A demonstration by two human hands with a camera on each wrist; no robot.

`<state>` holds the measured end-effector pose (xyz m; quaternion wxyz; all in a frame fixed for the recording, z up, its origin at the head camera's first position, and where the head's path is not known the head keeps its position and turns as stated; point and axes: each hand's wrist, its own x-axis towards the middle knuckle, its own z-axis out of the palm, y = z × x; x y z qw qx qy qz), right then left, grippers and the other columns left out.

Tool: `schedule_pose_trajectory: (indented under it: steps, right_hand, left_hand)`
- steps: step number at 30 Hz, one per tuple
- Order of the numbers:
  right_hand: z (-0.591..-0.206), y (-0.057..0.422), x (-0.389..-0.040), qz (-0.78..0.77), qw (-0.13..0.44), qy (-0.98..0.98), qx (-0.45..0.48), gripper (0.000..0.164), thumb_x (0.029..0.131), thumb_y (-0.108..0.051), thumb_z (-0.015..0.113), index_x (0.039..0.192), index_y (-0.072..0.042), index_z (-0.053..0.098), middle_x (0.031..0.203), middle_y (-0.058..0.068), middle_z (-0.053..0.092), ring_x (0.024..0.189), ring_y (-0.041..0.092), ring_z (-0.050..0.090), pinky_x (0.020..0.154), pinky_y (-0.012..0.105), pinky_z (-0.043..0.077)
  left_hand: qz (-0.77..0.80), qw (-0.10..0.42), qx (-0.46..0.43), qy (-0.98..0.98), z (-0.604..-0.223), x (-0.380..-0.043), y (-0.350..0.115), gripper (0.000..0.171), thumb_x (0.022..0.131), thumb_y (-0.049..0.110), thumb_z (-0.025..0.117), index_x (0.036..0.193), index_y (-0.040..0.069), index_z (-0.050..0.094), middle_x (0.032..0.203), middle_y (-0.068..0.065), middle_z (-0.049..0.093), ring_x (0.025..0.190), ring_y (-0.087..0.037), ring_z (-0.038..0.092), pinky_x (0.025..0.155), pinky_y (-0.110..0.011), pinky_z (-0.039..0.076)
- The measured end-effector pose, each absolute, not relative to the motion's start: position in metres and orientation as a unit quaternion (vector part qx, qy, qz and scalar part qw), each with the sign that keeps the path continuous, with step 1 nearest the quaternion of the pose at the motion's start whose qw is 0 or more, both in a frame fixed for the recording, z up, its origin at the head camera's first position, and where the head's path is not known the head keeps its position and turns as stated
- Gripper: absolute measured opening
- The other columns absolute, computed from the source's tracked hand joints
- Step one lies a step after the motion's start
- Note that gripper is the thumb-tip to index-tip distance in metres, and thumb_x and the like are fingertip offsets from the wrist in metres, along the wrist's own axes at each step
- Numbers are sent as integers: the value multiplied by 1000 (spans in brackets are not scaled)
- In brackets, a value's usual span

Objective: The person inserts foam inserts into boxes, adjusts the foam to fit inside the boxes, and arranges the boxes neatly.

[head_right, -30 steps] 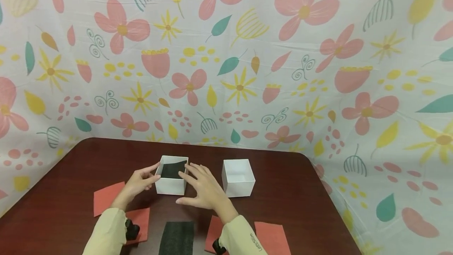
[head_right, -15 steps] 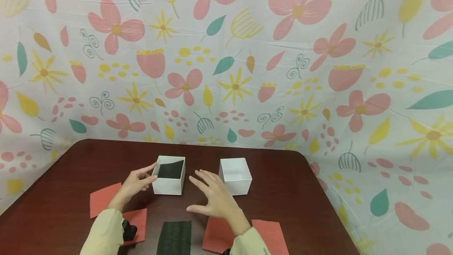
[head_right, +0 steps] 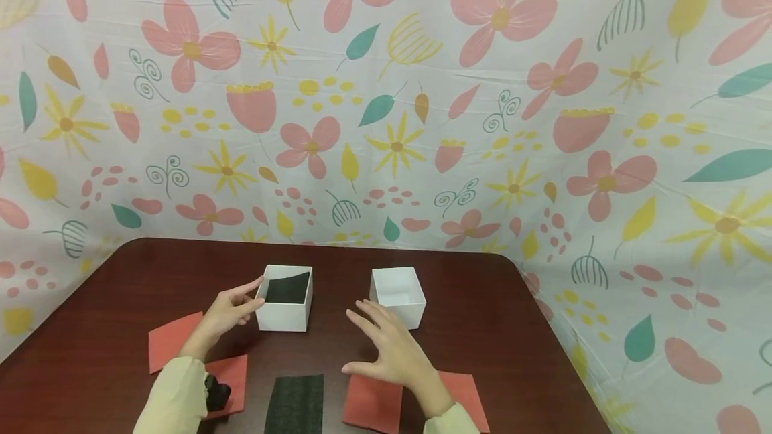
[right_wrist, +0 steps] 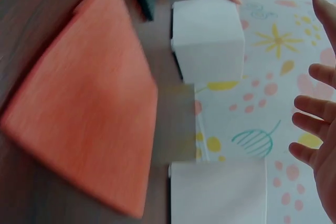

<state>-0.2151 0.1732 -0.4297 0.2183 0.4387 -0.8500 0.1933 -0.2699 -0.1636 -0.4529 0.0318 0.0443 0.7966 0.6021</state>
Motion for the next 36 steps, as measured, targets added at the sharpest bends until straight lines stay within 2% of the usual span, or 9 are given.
schedule_pose_trajectory:
  steps: [8,14,19,21,23,26,28,36]
  right_hand:
    - [-435,198,-207,200,186,-872,405,85,68,-47,72,137,-12,37,136,7,36,120,26,36,87,45,39]
    - [-441,216,-201,208,178,-880,389,86,66,-49,73,133,-5,43,134,13,38,119,31,38,85,46,40]
    - [-446,230,-196,204,180,-885,379,84,66,-50,72,130,-4,46,132,14,41,117,30,40,82,44,43]
    - [-447,235,-194,214,167,-887,373,83,65,-46,74,131,-6,45,132,14,40,114,25,41,73,34,47]
    - [-447,240,-192,217,156,-893,363,83,65,-44,75,134,-10,43,132,13,40,114,21,40,73,32,47]
    - [-448,248,-190,223,141,-899,349,84,64,-41,77,136,-16,41,133,9,39,115,17,39,73,33,47]
    - [-448,254,-188,209,148,-903,345,84,63,-42,77,136,-19,41,133,6,39,118,19,39,80,42,43]
    - [-452,276,-181,182,159,-903,356,81,63,-42,78,134,-22,45,135,3,38,118,19,38,80,41,44]
  left_hand:
    - [605,34,47,794,-454,-271,-164,56,84,21,64,135,11,43,73,-13,51,57,-16,45,54,-31,44]
    - [605,37,58,793,-456,-271,-164,56,84,22,63,135,11,42,73,-15,50,58,-17,45,53,-30,44]
    - [603,37,60,794,-456,-272,-164,56,85,20,63,135,10,41,72,-11,50,58,-16,45,54,-31,45]
    - [602,36,59,796,-456,-273,-164,56,85,20,63,135,10,41,71,-10,50,58,-16,45,54,-32,45]
    - [600,36,58,797,-455,-274,-164,56,85,20,63,135,10,41,71,-9,49,58,-16,45,54,-32,46]
    - [599,36,58,798,-455,-273,-164,55,85,18,62,135,10,41,71,-8,49,59,-16,45,54,-32,46]
    - [601,36,57,797,-454,-273,-164,54,85,17,62,135,10,41,71,-9,49,59,-17,45,54,-31,45]
    - [600,34,51,798,-455,-271,-165,55,86,19,62,135,11,41,72,-8,48,59,-16,45,55,-31,46]
